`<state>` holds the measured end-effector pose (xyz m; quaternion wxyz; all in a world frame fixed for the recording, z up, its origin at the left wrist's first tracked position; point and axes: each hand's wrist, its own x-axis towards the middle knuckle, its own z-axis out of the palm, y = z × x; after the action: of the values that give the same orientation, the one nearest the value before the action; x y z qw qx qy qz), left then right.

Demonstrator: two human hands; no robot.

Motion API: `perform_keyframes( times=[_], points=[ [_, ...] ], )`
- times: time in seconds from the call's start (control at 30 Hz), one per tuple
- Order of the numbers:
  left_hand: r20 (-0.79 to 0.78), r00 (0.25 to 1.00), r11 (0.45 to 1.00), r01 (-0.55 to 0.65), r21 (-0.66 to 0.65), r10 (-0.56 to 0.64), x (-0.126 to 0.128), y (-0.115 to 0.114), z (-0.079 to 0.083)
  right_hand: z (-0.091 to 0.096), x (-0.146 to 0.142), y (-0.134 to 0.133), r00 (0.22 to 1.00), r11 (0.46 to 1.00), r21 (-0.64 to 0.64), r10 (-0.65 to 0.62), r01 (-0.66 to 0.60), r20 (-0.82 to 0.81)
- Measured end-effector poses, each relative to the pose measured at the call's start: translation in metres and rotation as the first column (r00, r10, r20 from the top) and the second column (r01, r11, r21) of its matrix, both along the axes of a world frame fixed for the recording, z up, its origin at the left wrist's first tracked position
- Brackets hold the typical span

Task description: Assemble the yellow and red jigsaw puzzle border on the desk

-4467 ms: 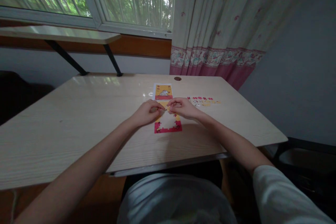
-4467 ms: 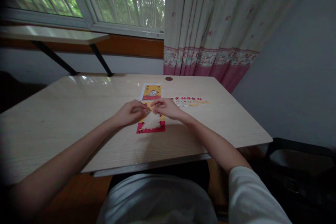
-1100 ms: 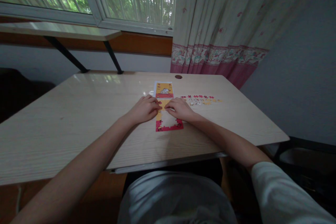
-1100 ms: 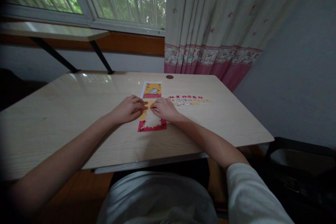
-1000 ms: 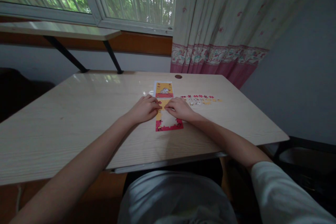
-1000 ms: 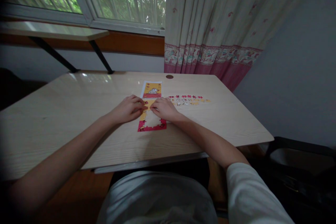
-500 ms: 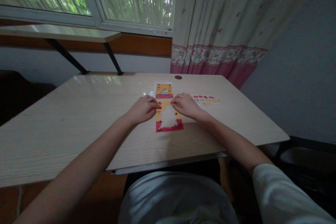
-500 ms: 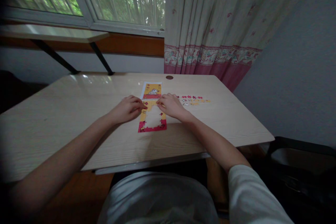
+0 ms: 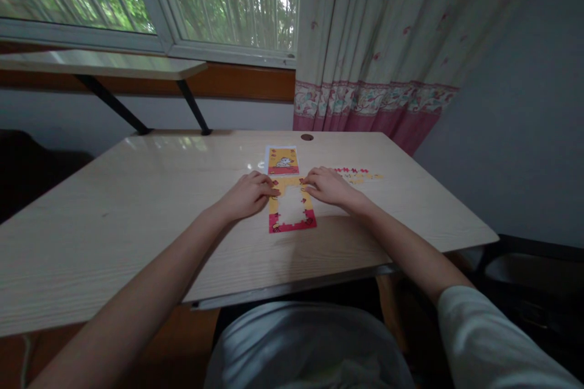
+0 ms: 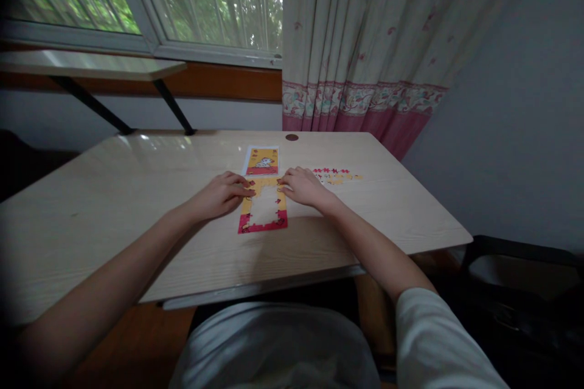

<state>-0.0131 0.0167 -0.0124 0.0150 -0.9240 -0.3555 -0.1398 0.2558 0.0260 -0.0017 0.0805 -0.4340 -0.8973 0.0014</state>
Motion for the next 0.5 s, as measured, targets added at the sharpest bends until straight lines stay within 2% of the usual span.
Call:
perform_keyframes(
  times=[0.17, 0.27, 0.37, 0.5],
  points=[
    [-0.003, 1.000, 1.000, 0.002, -0.006, -0.002, 0.002, -0.003, 0.003, 0.000, 0.003, 0.002, 0.998, 1.000, -0.002, 0.028, -0.028, -0.056],
    [0.020, 0.999, 1.000, -0.026, -0.010, 0.027, 0.001, -0.002, 0.004, 0.007, 0.012, 0.006, 0.995, 1.000, 0.017, 0.003, -0.001, -0.104],
    [0.029, 0.998, 0.999, -0.054, 0.000, 0.054, -0.002, 0.000, 0.005, 0.017, 0.032, 0.014, 0.987, 0.996, 0.036, -0.078, 0.084, -0.140],
    [0.004, 0.997, 0.997, -0.076, 0.012, 0.076, -0.008, 0.004, 0.005, 0.027, 0.075, 0.030, 0.960, 0.969, -0.011, -0.244, 0.245, -0.140]
  ],
)
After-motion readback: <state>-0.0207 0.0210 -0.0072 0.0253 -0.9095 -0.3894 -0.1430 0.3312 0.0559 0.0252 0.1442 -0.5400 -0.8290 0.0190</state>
